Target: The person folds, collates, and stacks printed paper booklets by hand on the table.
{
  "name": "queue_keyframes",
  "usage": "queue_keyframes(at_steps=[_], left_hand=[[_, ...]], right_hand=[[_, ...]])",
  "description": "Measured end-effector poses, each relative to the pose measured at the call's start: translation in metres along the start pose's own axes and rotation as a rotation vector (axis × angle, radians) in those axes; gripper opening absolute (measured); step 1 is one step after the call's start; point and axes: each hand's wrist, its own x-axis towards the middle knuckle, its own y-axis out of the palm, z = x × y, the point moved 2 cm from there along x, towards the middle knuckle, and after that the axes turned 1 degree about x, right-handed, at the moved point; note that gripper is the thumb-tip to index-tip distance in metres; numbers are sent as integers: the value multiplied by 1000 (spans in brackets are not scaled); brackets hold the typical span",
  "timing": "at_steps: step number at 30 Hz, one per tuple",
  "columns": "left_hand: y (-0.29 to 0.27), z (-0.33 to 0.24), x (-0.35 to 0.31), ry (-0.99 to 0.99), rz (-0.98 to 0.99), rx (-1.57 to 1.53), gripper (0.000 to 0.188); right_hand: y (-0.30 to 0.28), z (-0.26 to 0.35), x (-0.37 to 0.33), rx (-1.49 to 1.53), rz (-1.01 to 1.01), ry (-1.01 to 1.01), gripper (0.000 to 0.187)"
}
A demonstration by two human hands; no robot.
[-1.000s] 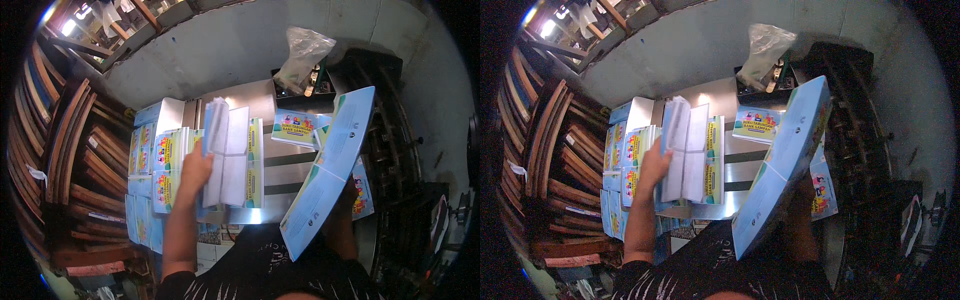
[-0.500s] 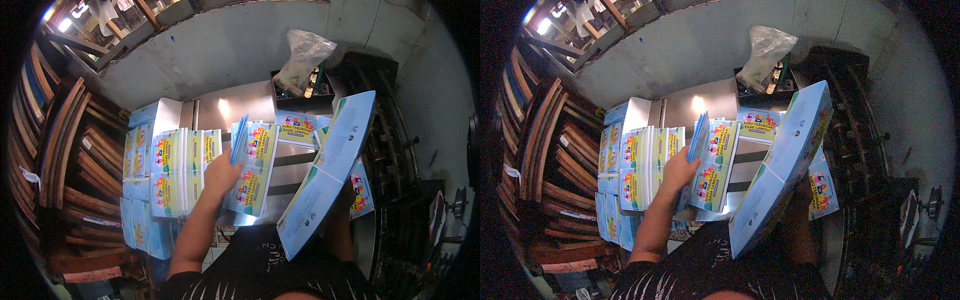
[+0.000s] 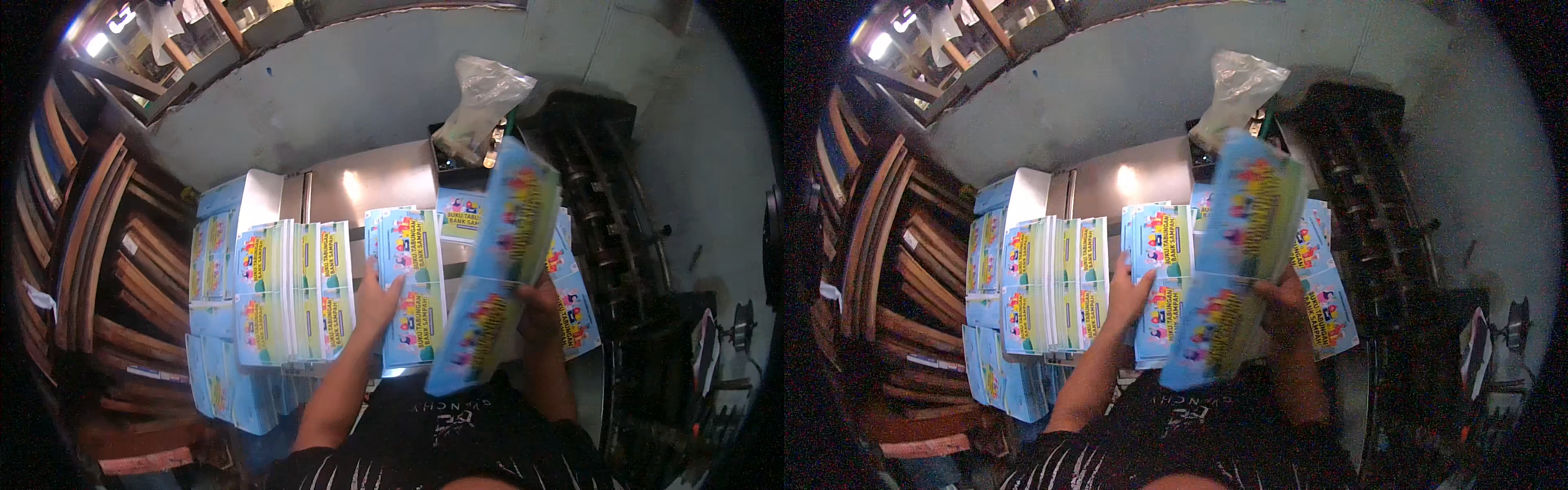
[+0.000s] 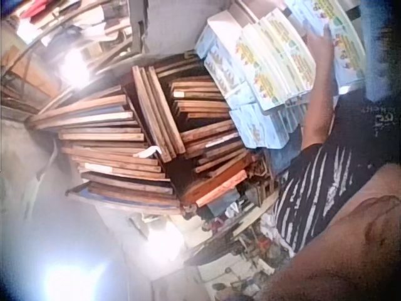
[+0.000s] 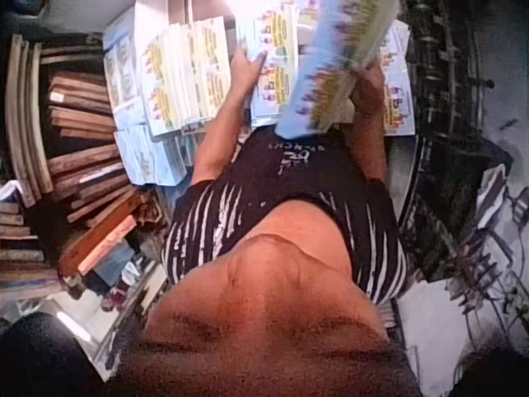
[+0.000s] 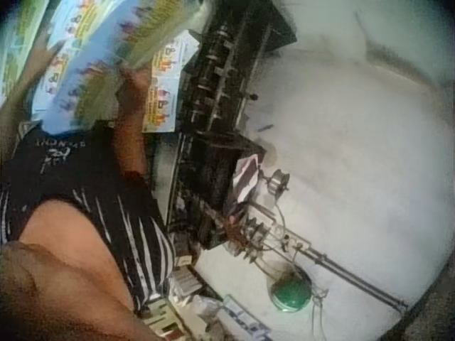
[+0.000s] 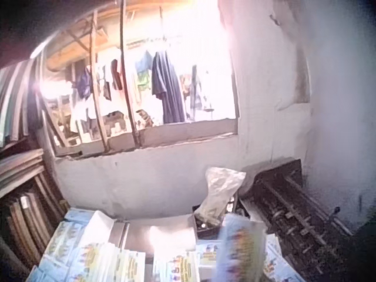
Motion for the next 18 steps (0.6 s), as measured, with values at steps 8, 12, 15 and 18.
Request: queue_keyframes(at_steps=[8,12,15,18], left_hand=[[-26,-66,-10,-26,310,-493,34],[-41,-33,-5,-120,124,-648,35],[-76,-32,5,80,-140,-565,49],[-83,-35,8,156,-100,-373,34]], right_hand=[[26,-43,17,-200,-62,289,62],[14,-48,19,-245,-105,273,56],[6,-28,24,-109,-159,133,49],[4,-4,25,-66,-117,129,46]])
